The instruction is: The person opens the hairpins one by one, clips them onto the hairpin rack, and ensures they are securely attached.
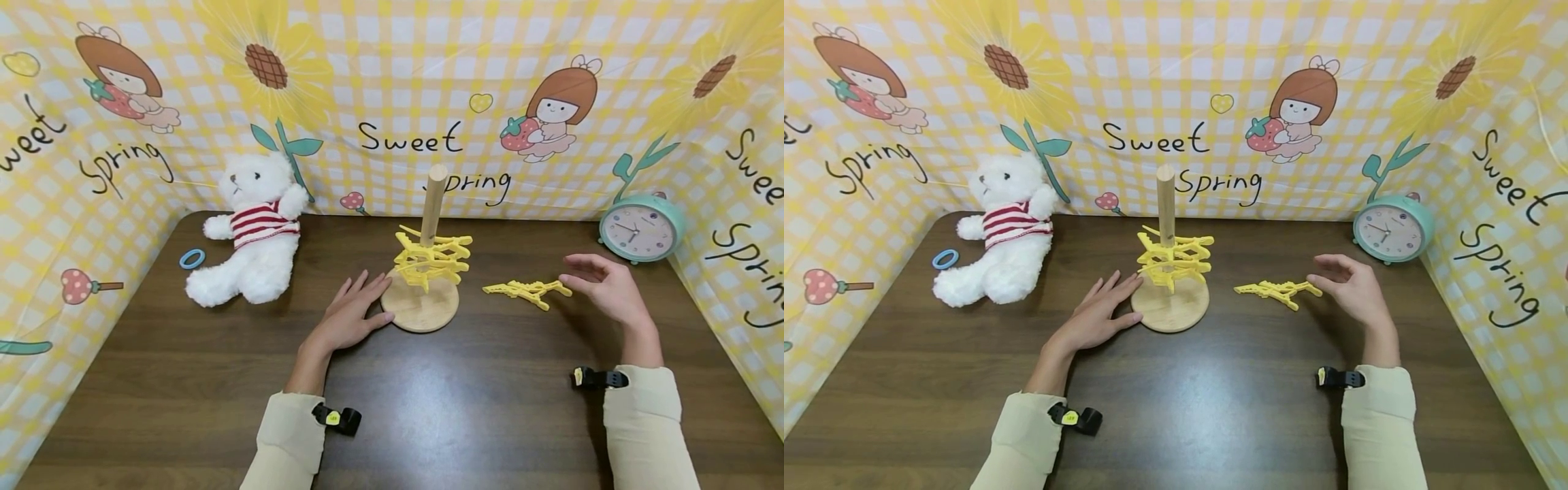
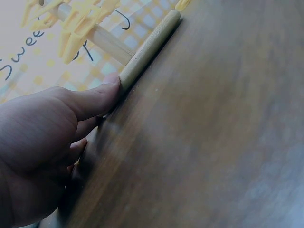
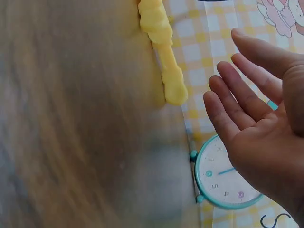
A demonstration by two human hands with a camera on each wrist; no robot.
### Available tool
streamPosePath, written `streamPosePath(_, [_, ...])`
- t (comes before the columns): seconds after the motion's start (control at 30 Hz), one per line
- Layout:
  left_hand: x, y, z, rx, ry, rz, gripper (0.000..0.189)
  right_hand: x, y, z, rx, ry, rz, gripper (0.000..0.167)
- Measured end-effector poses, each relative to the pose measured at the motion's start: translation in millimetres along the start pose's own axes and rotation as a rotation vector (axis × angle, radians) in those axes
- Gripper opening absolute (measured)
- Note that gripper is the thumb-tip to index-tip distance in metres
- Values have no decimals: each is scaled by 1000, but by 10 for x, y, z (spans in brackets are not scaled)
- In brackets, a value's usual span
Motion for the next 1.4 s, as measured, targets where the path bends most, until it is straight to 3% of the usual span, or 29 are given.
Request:
streamPosePath(0.3, [8,-5,-6,-2,1,0,69,108,-6,-17,8,57,-3,51])
streamPosePath(0.63, [20,-14,-2,0,6,-1,71,237,25,6,-131,148,-69,60])
streamPosePath(0.93, [17,-13,-4,2,6,-1,70,243,48,52,-122,185,-130,55])
streamPosePath(1.13, [10,-7,-3,-8,-6,-1,70,233,57,66,-115,167,-167,50])
streamPosePath(1.4, [6,-7,-3,-4,-6,-3,69,208,58,74,-29,40,-161,42])
Point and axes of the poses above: each hand's wrist, its own z-axis towards the middle knuckle, its own y-axis out of the palm, x = y × z, the point moved 2 cm from there along z, towards the middle knuckle, and after that the axes turned 3 degrees about z, right-handed, at the moved point
